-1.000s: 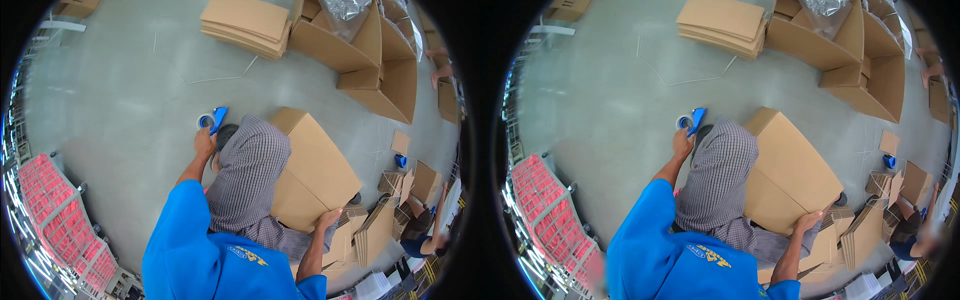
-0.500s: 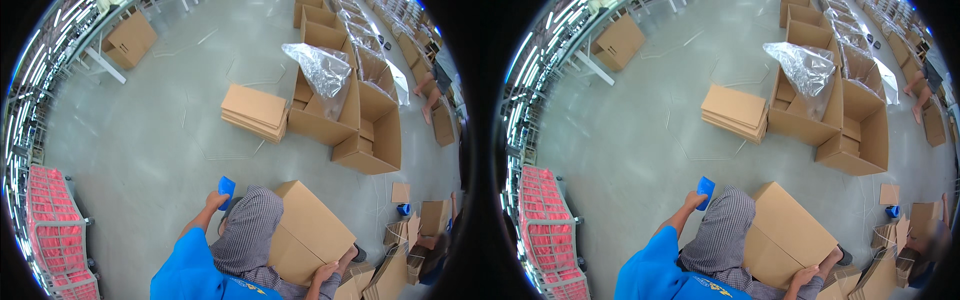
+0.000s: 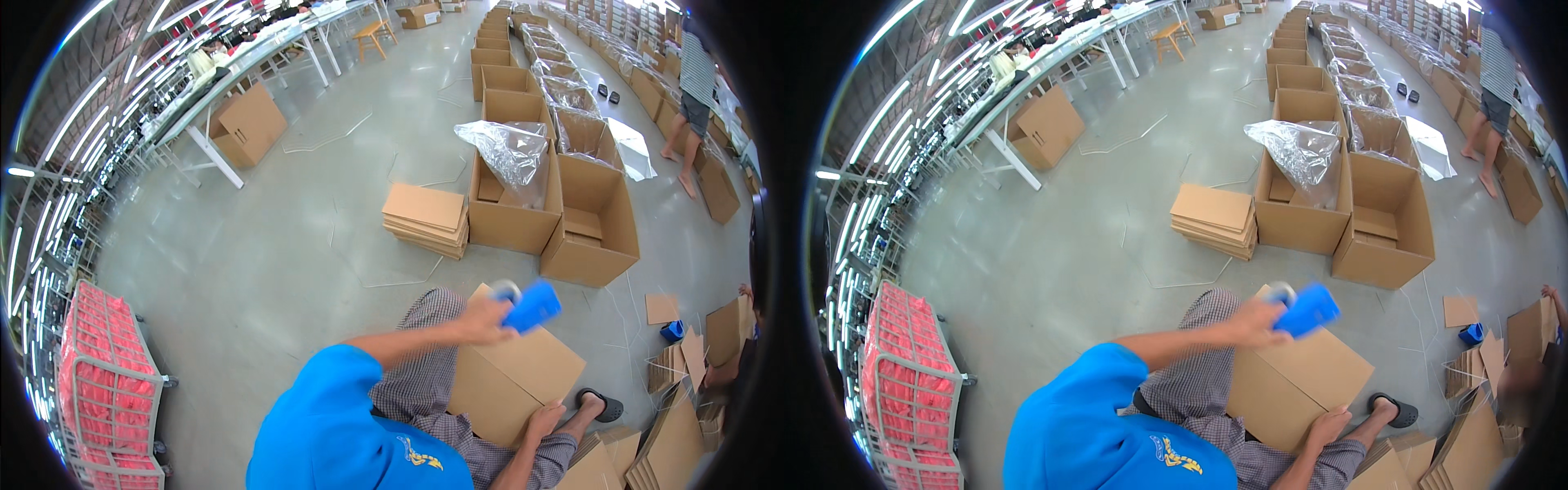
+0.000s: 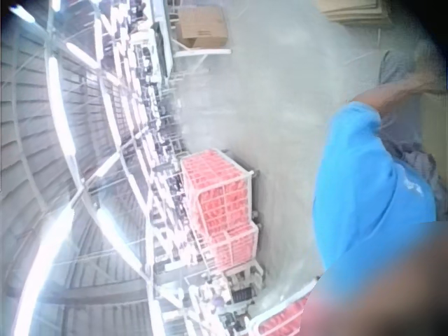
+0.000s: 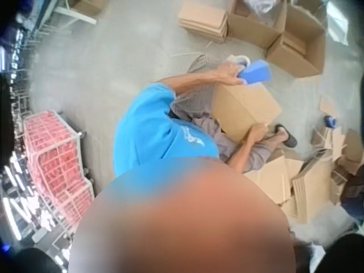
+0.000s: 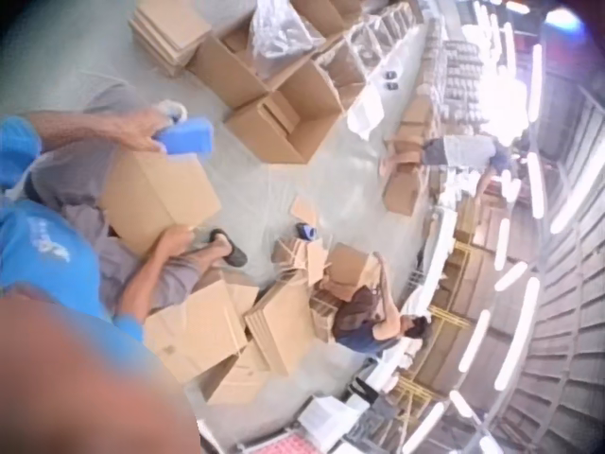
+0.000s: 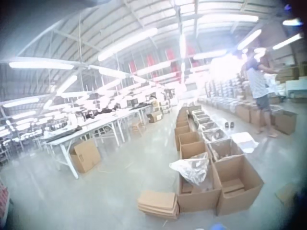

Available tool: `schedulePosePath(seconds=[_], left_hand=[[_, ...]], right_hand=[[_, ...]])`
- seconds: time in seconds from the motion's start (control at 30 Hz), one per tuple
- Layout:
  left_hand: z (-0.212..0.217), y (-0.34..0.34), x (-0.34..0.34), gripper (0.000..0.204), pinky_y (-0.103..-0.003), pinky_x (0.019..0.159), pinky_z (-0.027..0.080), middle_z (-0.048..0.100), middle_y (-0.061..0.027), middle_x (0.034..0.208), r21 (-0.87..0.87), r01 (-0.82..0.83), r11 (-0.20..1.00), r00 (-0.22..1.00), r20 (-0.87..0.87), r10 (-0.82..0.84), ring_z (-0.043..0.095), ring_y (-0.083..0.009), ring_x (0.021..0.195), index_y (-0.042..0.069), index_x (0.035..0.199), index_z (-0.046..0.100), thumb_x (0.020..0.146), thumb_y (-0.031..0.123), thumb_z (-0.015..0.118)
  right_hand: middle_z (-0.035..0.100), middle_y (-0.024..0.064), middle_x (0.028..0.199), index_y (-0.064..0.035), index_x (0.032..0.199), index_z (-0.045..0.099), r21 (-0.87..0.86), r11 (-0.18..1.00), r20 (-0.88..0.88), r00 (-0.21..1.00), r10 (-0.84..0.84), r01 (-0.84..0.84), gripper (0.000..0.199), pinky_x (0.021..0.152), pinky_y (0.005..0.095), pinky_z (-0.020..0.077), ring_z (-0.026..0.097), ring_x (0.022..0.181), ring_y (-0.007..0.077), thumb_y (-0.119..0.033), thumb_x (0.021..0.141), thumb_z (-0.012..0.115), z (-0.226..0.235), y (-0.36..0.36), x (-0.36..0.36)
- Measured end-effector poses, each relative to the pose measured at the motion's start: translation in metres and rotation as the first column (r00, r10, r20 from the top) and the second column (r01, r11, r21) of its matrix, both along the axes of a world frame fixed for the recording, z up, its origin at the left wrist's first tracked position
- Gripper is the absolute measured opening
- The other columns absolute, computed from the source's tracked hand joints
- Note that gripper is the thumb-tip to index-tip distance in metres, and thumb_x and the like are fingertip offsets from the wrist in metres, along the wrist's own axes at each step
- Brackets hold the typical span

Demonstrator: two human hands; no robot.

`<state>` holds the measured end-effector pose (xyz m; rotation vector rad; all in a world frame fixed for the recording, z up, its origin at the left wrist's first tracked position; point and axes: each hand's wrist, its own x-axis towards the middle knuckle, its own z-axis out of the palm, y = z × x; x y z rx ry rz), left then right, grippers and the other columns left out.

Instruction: The person sits on the floor and assembles flat cardboard sheets into boxes, then seals them with packing tape using a handheld dispenser. The person repeatedly folds flaps, applies tape, and places finished boxes aside.

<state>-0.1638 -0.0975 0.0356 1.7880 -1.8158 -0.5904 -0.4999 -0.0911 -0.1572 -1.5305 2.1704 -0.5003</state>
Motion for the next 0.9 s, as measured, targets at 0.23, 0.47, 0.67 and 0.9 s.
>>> schedulePosePath(seconds=[0.23, 0.47, 0.67, 0.9], left_hand=[[-0.099, 0.033, -0.115, 0.033, -0.046, 0.081, 0.043, 0.066, -0.0172, 0.088, 0.025, 0.25, 0.968, 0.933, 0.26, -0.248, 0.063, -0.0348, 0.084, 0.001, 0.091, 0.061, 0.075, 0.028, 0.071], [-0.1, 0.029, -0.107, 0.025, -0.05, 0.071, 0.048, 0.066, -0.019, 0.085, 0.107, 0.259, 0.96, 0.93, 0.241, -0.278, 0.063, -0.0376, 0.079, 0.004, 0.083, 0.064, 0.074, 0.026, 0.07], [-0.056, -0.001, -0.092, 0.051, -0.038, 0.079, 0.051, 0.068, -0.0137, 0.1, 0.448, 0.577, 0.683, 0.792, -0.513, -0.332, 0.065, -0.0257, 0.088, 0.0, 0.11, 0.063, 0.077, 0.036, 0.077], [-0.091, -0.069, -0.106, 0.064, -0.03, 0.08, 0.051, 0.067, -0.0072, 0.103, 0.531, 0.724, 0.44, 0.624, -0.777, -0.088, 0.063, -0.0144, 0.09, -0.002, 0.121, 0.059, 0.076, 0.04, 0.077]], right_hand=[[0.06, 0.0275, 0.1, 0.0017, 0.1, 0.05, -0.005, 1.0, 0.024, 1.0, -0.009, 0.009, 0.039, 0.079, 0.0532, 0.0459, 0.058, 0.095, 0.046, -0.034, 0.103, 0.034, 0.018, 0.001, 0.01], [0.06, 0.0195, 0.111, -0.0048, 0.107, 0.061, 0.018, 0.989, -0.211, 0.966, 0.148, -0.148, 0.02, 0.086, 0.0497, 0.0505, 0.059, 0.106, 0.0382, -0.01, 0.092, 0.049, 0.02, -0.002, 0.014], [0.06, 0.022, 0.104, -0.0006, 0.1, 0.055, -0.046, 0.995, 0.092, 0.993, -0.08, 0.085, 0.029, 0.085, 0.0513, 0.0472, 0.058, 0.101, 0.0395, -0.028, 0.099, 0.043, 0.029, 0.002, 0.011], [0.06, 0.022, 0.106, -0.0006, 0.102, 0.052, -0.032, 0.986, 0.228, 0.962, -0.151, 0.163, 0.036, 0.085, 0.0531, 0.046, 0.057, 0.098, 0.0417, -0.035, 0.1, 0.043, 0.025, 0.004, 0.01]])
